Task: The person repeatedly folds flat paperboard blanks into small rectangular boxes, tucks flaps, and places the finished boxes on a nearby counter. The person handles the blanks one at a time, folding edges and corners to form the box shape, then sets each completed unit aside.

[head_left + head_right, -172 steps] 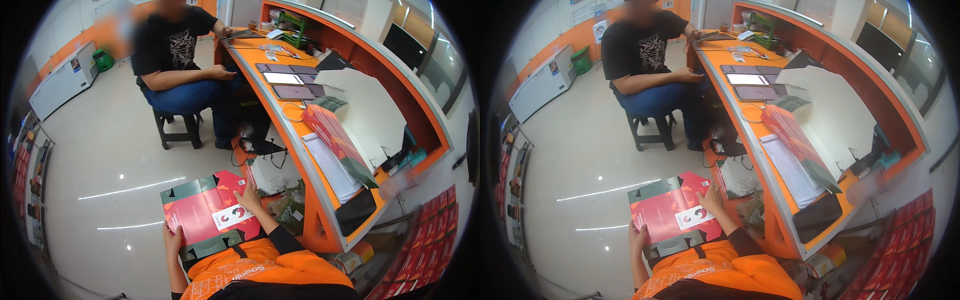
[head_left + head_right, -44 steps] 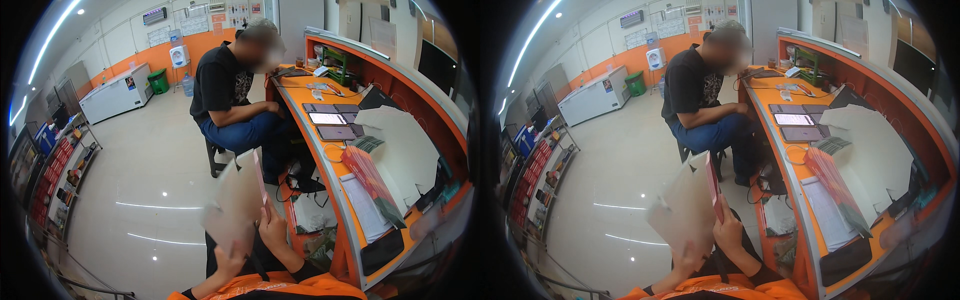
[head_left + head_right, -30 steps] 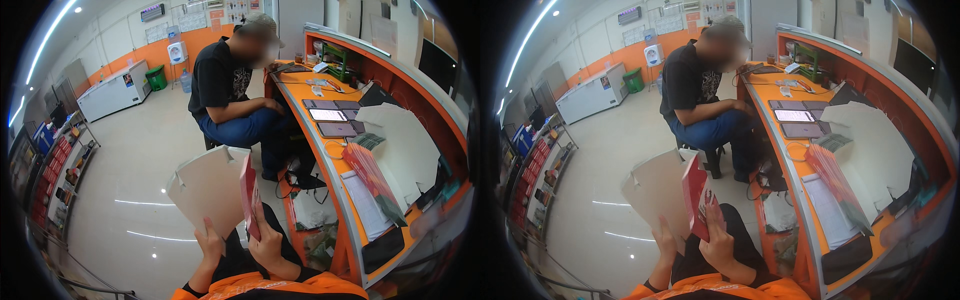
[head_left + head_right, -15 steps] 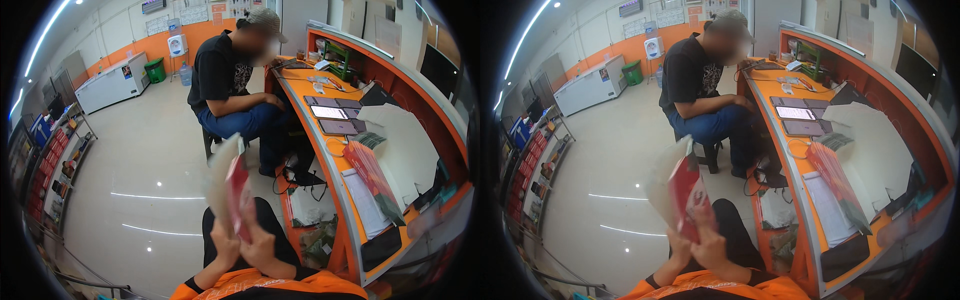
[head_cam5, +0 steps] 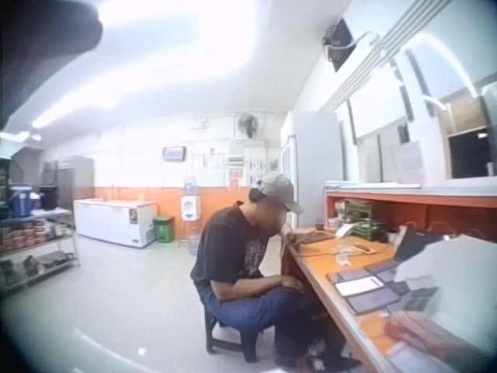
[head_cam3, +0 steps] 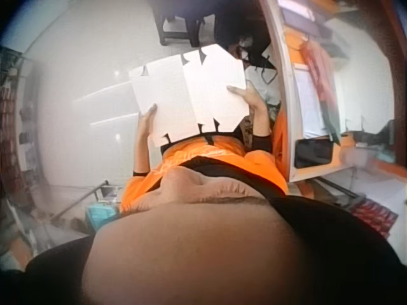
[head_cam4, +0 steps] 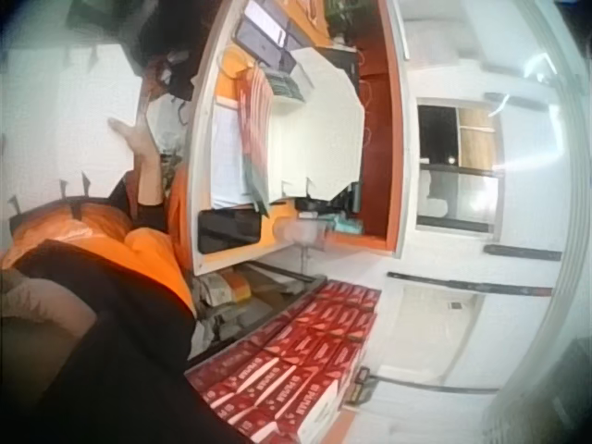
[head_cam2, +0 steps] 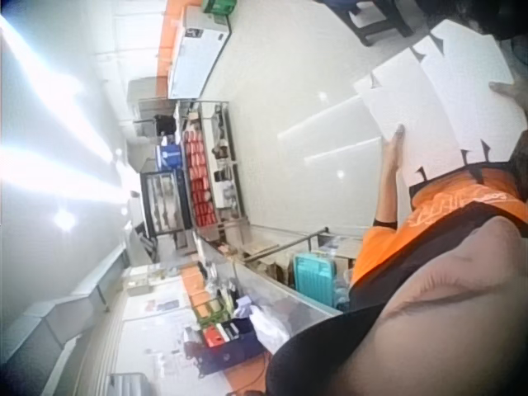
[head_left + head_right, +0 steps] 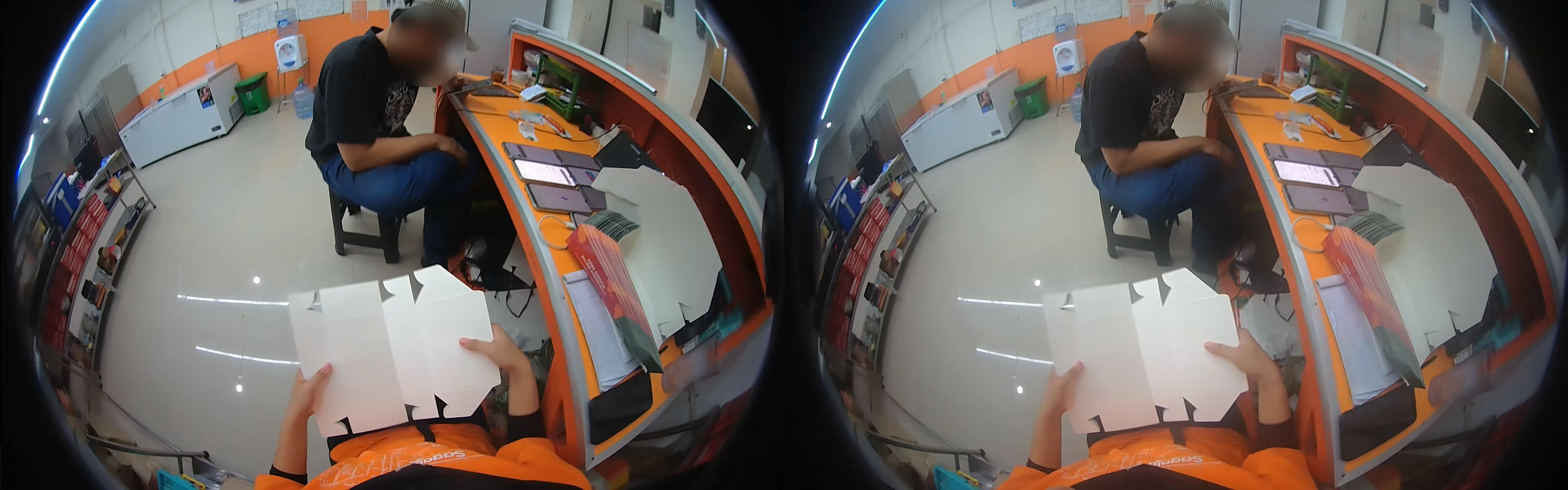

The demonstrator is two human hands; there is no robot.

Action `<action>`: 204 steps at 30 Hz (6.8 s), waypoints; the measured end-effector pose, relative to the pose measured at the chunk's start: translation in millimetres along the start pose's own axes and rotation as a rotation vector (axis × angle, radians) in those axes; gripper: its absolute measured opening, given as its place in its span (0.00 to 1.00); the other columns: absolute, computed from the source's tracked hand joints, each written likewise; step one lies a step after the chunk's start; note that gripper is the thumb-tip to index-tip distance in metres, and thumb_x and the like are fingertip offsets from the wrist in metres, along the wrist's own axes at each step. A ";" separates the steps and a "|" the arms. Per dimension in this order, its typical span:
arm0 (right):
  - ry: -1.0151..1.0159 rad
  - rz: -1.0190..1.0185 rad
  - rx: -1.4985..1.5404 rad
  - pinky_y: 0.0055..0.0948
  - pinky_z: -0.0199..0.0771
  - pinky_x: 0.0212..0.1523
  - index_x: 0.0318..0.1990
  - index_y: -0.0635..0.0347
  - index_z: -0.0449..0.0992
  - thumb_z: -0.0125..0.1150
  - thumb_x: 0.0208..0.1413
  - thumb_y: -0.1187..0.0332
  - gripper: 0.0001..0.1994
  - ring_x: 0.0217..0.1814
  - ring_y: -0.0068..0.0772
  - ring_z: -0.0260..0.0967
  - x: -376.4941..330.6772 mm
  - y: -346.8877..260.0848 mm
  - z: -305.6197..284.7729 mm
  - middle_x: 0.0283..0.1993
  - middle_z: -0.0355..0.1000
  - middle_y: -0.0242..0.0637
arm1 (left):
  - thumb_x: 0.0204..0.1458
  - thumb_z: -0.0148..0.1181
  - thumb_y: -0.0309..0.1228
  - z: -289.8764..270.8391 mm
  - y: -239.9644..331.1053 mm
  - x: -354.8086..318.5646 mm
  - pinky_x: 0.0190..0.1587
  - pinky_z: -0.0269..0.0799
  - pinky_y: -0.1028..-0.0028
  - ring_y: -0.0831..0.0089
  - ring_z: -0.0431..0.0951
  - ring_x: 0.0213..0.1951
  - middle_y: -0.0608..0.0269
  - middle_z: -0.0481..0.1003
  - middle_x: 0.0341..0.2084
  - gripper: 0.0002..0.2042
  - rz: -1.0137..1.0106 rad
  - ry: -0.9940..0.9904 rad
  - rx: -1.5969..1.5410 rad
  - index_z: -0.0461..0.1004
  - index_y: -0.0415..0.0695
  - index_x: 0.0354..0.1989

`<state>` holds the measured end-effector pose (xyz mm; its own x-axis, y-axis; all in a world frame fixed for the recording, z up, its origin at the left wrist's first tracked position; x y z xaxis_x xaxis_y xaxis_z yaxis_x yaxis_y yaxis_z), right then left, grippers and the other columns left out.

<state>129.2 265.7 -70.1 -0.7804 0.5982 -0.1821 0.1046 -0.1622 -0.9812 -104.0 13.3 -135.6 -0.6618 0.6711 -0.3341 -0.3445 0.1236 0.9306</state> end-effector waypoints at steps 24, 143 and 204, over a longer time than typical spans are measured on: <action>-0.813 0.333 -1.514 0.37 0.73 0.40 0.40 0.62 0.77 0.71 0.31 0.68 0.22 0.43 0.43 0.73 164.9 146.7 98.9 0.40 0.75 0.43 | 0.45 0.63 0.36 -6.4 -70.5 -0.3 0.46 0.68 0.64 0.59 0.73 0.43 0.48 0.72 0.41 0.29 -0.088 0.248 0.529 0.61 0.33 0.53; 0.177 -0.728 -1.020 0.41 0.53 0.59 0.45 0.59 0.71 0.54 0.45 0.74 0.16 0.54 0.42 0.62 49.9 26.9 168.6 0.48 0.65 0.43 | 0.40 0.63 0.49 7.2 8.5 100.4 0.35 0.73 0.64 0.55 0.77 0.32 0.51 0.77 0.26 0.22 0.328 -0.150 1.469 0.78 0.44 0.36; -0.266 0.137 -0.242 0.31 0.69 0.34 0.37 0.70 0.72 0.47 0.58 0.51 0.24 0.31 0.32 0.70 58.5 173.6 184.3 0.29 0.73 0.44 | 0.54 0.51 0.43 78.1 -29.7 -45.7 0.58 0.58 0.60 0.45 0.60 0.58 0.36 0.57 0.56 0.31 0.375 -0.112 0.975 0.54 0.29 0.57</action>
<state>-11.9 127.9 -239.3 -0.8783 0.3543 -0.3210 0.3368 -0.0181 -0.9414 -11.5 36.1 -136.3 -0.5325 0.8459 -0.0299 0.5881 0.3952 0.7057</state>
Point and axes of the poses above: each hand's wrist, its own x-axis towards the middle knuckle, its own z-axis out of the palm, y = z × x, the point moved 9 cm from there along x, towards the middle knuckle
